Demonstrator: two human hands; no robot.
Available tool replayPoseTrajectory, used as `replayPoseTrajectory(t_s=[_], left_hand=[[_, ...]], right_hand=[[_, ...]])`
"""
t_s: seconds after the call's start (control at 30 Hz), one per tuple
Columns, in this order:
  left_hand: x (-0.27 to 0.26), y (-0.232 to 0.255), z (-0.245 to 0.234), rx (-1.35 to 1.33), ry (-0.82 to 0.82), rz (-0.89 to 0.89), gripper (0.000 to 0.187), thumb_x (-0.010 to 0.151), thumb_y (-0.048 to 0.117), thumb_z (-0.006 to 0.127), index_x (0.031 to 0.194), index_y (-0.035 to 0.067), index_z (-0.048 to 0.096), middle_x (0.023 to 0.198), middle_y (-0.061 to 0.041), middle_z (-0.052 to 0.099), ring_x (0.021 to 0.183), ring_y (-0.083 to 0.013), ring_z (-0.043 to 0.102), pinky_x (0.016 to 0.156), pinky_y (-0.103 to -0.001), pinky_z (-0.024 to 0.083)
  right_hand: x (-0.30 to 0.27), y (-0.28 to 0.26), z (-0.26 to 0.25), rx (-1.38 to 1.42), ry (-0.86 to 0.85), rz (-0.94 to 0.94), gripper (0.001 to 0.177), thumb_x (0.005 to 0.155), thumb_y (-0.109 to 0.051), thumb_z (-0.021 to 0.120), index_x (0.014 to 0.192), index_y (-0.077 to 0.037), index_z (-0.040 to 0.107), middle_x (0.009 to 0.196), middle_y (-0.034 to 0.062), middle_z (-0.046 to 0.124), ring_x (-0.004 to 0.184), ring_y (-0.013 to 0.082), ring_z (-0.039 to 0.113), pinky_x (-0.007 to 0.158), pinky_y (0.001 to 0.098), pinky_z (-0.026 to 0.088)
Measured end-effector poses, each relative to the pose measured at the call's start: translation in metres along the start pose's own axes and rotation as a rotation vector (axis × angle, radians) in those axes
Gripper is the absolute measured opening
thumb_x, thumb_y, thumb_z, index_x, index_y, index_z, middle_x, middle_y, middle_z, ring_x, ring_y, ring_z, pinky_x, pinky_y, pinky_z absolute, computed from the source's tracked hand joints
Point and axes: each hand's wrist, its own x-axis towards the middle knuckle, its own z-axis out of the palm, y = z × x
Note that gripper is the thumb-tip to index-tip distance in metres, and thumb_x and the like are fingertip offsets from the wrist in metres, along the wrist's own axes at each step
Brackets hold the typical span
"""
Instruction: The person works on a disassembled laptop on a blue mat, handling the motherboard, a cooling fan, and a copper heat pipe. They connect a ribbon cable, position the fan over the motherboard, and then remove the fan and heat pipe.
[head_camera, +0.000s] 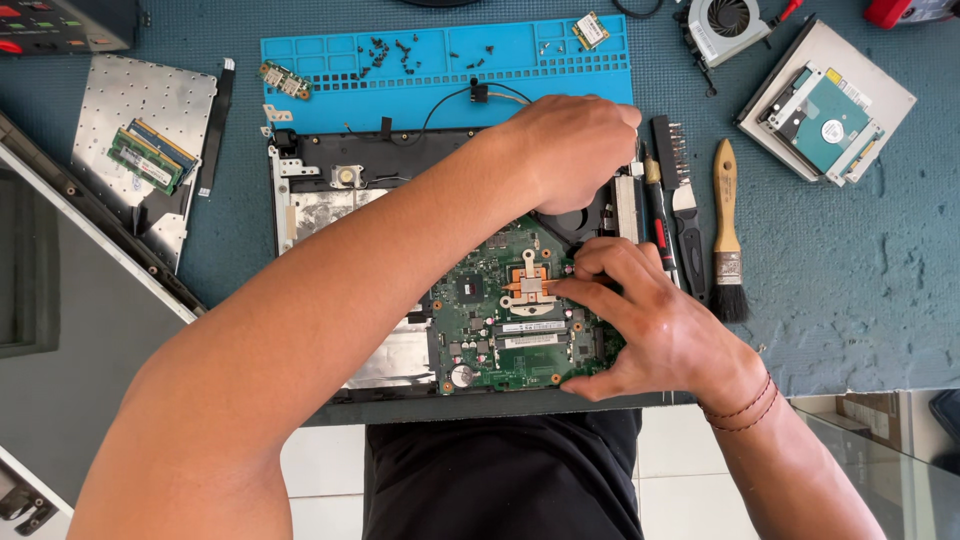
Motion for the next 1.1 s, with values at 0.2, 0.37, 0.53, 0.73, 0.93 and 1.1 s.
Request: replayPoseTrajectory(t_s=[0.2,0.37,0.53,0.73,0.93,1.1], left_hand=[[-0.001,-0.001,-0.004,-0.019,-0.045,-0.003,0.019,0.077,-0.009,0.052,0.078,0.008,0.062,0.093,-0.003,0.048,0.075,-0.0283,0.054,0.053,-0.045,0.046],[0.000,-0.002,-0.006,-0.028,-0.042,0.013,0.018,0.076,-0.008,0.052,0.077,0.007,0.063,0.094,-0.004,0.049,0.075,-0.0300,0.055,0.054,-0.046,0.046],[-0.003,-0.001,-0.008,-0.039,-0.052,0.004,0.020,0.078,-0.008,0.050,0.078,0.008,0.063,0.094,-0.003,0.048,0.075,-0.0293,0.054,0.053,-0.046,0.045],[-0.009,0.002,-0.011,-0.067,-0.049,-0.015,0.023,0.075,-0.011,0.048,0.073,0.009,0.059,0.093,-0.004,0.048,0.069,-0.0309,0.053,0.050,-0.047,0.042],[-0.012,0.007,-0.016,-0.078,-0.053,-0.018,0.023,0.078,-0.009,0.045,0.077,0.009,0.059,0.093,-0.006,0.049,0.076,-0.0355,0.056,0.055,-0.051,0.044],[-0.015,0.010,-0.013,-0.037,-0.039,-0.031,0.024,0.083,-0.001,0.043,0.090,0.006,0.065,0.101,-0.011,0.053,0.089,-0.0349,0.054,0.066,-0.051,0.048]], right_hand=[[0.003,-0.003,-0.004,0.056,0.009,0.031,0.073,0.063,-0.050,0.084,0.113,-0.003,0.058,0.099,0.0121,0.043,0.107,0.0335,0.052,0.082,0.0428,0.039],[0.000,-0.001,0.004,0.023,0.006,0.019,0.075,0.067,-0.053,0.081,0.117,-0.002,0.058,0.101,0.0143,0.044,0.109,0.0374,0.052,0.082,0.0451,0.040],[0.001,-0.003,0.003,-0.018,-0.016,0.015,0.073,0.067,-0.049,0.081,0.120,-0.004,0.058,0.099,0.0126,0.043,0.109,0.0379,0.051,0.082,0.0470,0.042],[0.003,-0.005,-0.001,-0.045,-0.008,-0.030,0.064,0.074,-0.049,0.076,0.113,-0.001,0.060,0.093,0.0111,0.043,0.106,0.0388,0.054,0.073,0.0444,0.040],[0.003,-0.005,-0.005,-0.044,0.003,0.002,0.065,0.082,-0.064,0.054,0.114,-0.007,0.061,0.093,0.0107,0.042,0.095,0.0318,0.053,0.069,0.0402,0.035],[0.001,-0.006,-0.006,0.014,0.060,0.000,0.067,0.085,-0.063,0.046,0.114,-0.004,0.060,0.103,0.0158,0.048,0.109,0.0396,0.052,0.084,0.0481,0.040]])
